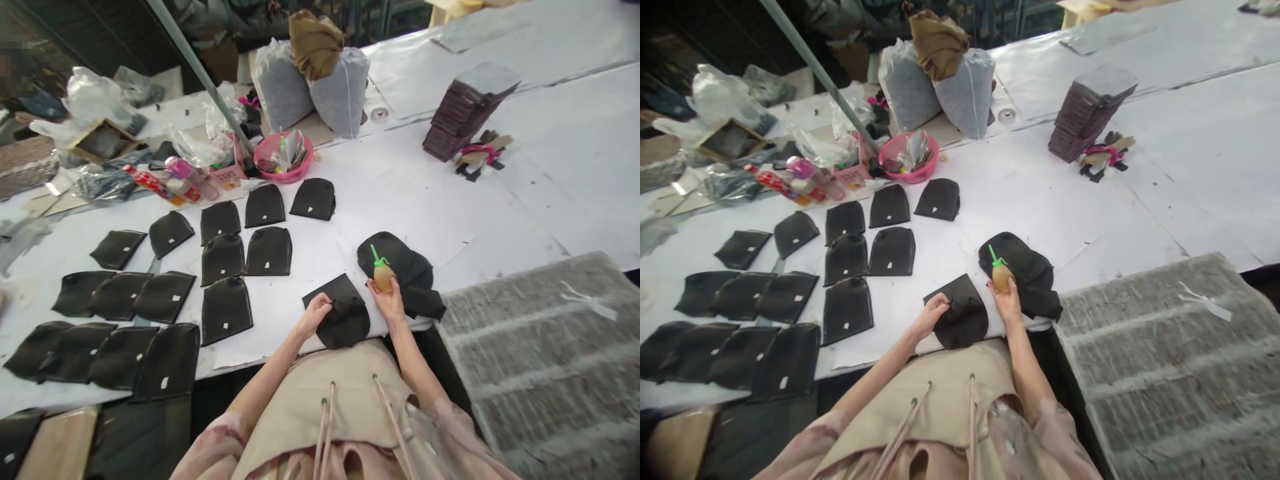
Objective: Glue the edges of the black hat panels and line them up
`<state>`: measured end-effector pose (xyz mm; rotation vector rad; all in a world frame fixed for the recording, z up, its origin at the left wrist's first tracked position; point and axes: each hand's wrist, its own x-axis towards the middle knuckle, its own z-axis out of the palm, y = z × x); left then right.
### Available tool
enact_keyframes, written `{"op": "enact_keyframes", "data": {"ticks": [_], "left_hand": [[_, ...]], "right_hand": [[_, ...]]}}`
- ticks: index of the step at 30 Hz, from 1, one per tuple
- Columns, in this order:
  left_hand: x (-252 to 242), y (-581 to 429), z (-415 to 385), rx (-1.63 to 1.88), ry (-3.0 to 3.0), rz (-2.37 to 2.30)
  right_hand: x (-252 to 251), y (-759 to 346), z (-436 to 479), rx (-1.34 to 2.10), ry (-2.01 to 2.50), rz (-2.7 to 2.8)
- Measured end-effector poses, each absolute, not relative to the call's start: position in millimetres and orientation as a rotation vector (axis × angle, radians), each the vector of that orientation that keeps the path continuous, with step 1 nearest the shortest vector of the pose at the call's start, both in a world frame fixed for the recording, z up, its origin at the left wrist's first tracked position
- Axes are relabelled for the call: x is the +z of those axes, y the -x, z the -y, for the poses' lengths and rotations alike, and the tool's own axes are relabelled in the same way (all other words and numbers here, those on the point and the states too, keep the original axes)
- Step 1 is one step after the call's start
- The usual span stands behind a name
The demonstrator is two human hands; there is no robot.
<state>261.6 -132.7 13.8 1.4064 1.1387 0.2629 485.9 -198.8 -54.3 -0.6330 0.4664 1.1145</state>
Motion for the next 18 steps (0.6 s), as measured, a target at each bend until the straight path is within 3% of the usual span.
{"op": "enact_keyframes", "data": {"ticks": [6,13,18], "left_hand": [[21.6,-263.7,85.8,0.529,-1.599,-1.388],[38.9,-301.5,4.4,0.718,-1.928,-1.321],[43.4,-332.2,-30.0,0.662,-1.994,-1.438]], "right_hand": [[-51.2,-526.0,204.4,0.995,0.685,-0.394],[-31.5,-491.8,226.5,1.180,0.532,-0.365],[-37.7,-447.2,245.5,1.358,0.533,-0.409]]}}
